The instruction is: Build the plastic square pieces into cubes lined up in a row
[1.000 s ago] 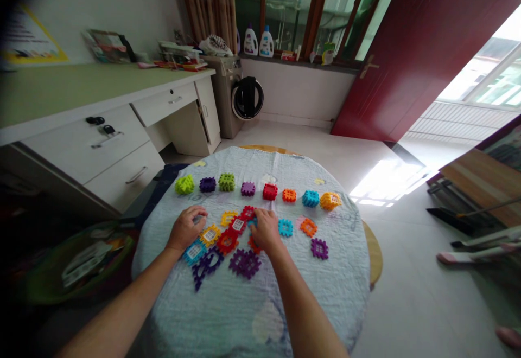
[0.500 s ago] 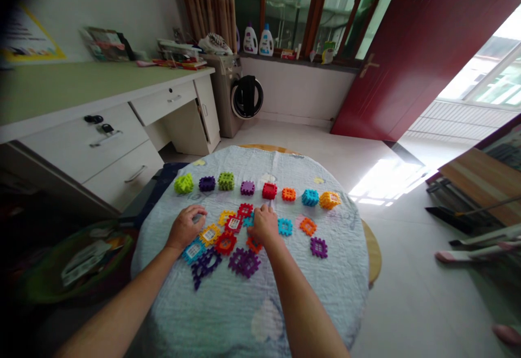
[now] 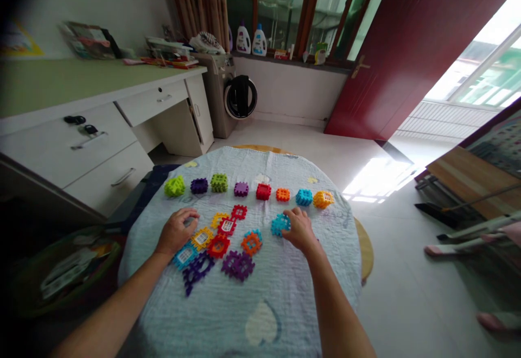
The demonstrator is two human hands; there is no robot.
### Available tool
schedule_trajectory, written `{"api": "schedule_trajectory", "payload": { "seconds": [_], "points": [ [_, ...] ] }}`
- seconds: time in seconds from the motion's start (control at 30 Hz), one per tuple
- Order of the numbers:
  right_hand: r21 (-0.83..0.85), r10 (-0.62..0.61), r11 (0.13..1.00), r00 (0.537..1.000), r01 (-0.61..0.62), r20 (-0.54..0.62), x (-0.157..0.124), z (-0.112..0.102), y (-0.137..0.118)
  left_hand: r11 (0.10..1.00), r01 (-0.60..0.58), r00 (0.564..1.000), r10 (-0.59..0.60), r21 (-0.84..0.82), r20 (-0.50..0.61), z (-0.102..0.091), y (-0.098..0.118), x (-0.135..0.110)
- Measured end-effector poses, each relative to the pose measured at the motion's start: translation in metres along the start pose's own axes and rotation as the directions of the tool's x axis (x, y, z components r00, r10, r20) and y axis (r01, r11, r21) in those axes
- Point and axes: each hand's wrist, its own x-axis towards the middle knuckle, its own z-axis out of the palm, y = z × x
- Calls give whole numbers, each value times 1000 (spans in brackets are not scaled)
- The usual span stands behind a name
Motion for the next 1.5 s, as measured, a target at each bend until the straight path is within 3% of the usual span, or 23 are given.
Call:
{"api": "schedule_trajectory", "payload": {
  "seconds": [0.23, 0.63, 0.73, 0.9, 1.03, 1.2, 1.5],
  "points": [
    [-68, 2, 998, 997, 3, 72, -1, 15, -12, 1000, -5, 1000, 5, 16, 0, 1, -1, 0],
    [-100, -36, 994, 993, 47, 110, 7, 13, -17, 1000, -28, 1000, 28, 10, -7, 2, -6, 0],
    [-115, -36, 992, 998, 41, 49, 16, -2, -6, 999, -33, 999, 33, 11, -12, 3, -6, 0],
    [-170, 16, 985, 994, -34, -111, 45, -56, 37, 1000, -22, 1000, 22, 16, -2, 3, -8, 0],
    [-228, 73, 970, 996, -83, -50, 71, -83, 65, 1000, -19, 1000, 19, 13, 12, 2, -9, 0],
    [-242, 78, 967, 997, -73, 13, 89, -79, 74, 1000, -9, 1000, 9, 19, 11, 2, -8, 0],
    [-247, 91, 966, 995, -76, 52, 94, -69, 77, 1000, 14, 1000, -14, 5, 24, 1, -8, -1]
  ]
}}
